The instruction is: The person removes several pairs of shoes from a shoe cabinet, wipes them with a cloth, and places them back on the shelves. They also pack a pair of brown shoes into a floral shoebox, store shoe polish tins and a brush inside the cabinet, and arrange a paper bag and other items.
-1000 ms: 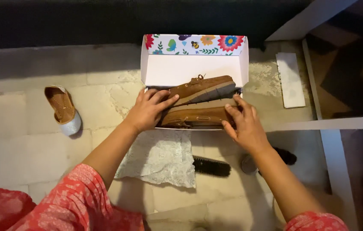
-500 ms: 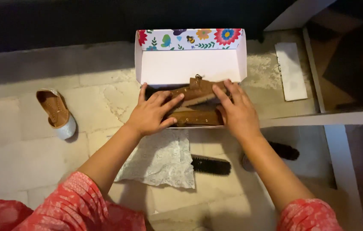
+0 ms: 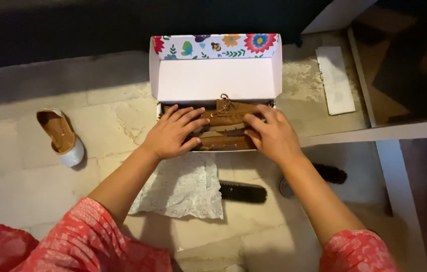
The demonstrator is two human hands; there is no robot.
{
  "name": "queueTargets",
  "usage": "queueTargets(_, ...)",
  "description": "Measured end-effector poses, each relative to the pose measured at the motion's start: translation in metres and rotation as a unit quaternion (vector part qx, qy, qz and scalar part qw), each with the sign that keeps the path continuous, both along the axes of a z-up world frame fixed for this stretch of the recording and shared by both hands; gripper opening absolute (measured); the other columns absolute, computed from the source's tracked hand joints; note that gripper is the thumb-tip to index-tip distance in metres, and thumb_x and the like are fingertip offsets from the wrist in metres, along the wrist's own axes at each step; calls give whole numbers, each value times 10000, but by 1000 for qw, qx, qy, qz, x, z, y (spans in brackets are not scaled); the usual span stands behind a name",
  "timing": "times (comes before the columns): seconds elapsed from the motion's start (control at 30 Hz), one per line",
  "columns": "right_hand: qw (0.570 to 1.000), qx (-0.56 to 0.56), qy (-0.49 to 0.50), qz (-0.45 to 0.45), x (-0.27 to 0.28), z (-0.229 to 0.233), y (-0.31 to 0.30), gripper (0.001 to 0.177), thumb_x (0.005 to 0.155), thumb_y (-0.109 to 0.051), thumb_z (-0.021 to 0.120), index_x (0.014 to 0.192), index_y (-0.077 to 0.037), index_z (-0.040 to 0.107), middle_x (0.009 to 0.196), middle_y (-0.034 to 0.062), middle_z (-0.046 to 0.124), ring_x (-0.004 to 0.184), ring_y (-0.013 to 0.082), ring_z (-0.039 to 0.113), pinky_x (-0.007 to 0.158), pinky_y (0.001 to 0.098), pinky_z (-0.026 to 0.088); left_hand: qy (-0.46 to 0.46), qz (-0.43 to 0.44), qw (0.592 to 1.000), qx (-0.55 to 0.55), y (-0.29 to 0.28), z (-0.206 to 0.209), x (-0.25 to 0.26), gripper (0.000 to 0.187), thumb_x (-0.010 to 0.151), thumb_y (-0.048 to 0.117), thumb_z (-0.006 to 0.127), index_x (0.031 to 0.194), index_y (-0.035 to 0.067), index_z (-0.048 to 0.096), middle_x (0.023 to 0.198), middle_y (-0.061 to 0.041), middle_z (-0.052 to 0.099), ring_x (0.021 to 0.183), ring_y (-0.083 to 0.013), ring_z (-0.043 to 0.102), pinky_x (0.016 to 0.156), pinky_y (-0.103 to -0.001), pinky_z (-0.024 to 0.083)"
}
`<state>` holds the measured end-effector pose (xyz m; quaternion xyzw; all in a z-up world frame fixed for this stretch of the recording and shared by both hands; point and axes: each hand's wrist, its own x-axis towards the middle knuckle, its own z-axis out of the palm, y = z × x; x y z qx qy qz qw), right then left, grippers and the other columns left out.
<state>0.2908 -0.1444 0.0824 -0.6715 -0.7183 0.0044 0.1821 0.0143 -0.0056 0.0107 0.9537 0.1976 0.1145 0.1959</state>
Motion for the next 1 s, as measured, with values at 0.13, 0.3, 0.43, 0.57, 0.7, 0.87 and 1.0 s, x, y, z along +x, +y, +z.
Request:
queueTargets(0.13,989,-134,-35,-49,-18,16,14,821,692,-487,825,1463,-339,583,1313,112,572,1056,391,526,910,526,453,24,-16,1000,-13,0,6,-1,604,935,480,543,1480,224,495,1543,-38,487,1401,-293,449,1220,-551,207)
queueTargets(0.3,970,-219,-59,-91,-28,12,27,638,764,-622,745,1366,-461,610,1199,71,584,1143,347,471,977,528,355,77,-8,997,-3,-1,8,3,687,924,496,549,1553,253,416,1526,-29,480,1410,-279,430,1225,-553,196)
queueTargets(0.43,968,-226,-75,-82,-21,-6,30,537,851,-636,685,1331,-399,648,1245,63,589,1175,330,477,1046,506,350,66,3,998,6,-1,4,4,670,951,482,532,1571,284,378,1591,-24,431,1453,-283,380,1208,-557,182)
queueTargets(0.57,968,-225,-77,-77,-15,-23,34,550,898,-613,641,1339,-285,645,1297,143,554,1148,367,464,1033,520,329,64,16,998,6,-2,-1,6,651,988,477,522,1592,298,355,1625,-36,378,1483,-306,336,1210,-556,185)
queueTargets(0.7,991,-78,-64,-87,-9,-47,21,574,956,-561,601,1380,-175,572,1369,167,539,1312,377,437,1098,555,292,33,127,991,0,-7,-13,-3,664,954,465,566,1565,308,357,1643,-64,331,1494,-372,262,1232,-516,211)
queueTargets(0.87,926,138,178,-302,37,-69,26,679,1059,-408,636,1528,-13,344,1476,230,423,1386,387,382,1155,562,278,-240,365,894,-97,7,-59,-7,796,1083,500,546,1621,72,146,1666,-313,181,1530,-402,211,1259,-538,204)
queueTargets(1.0,665,-49,689,-282,81,-72,44,678,992,-214,533,1604,-141,248,1520,125,499,1316,262,543,1096,430,434,-328,393,651,-561,40,-60,-12,769,1012,622,288,1623,194,101,1602,-188,386,1493,-340,352,1205,-497,259)
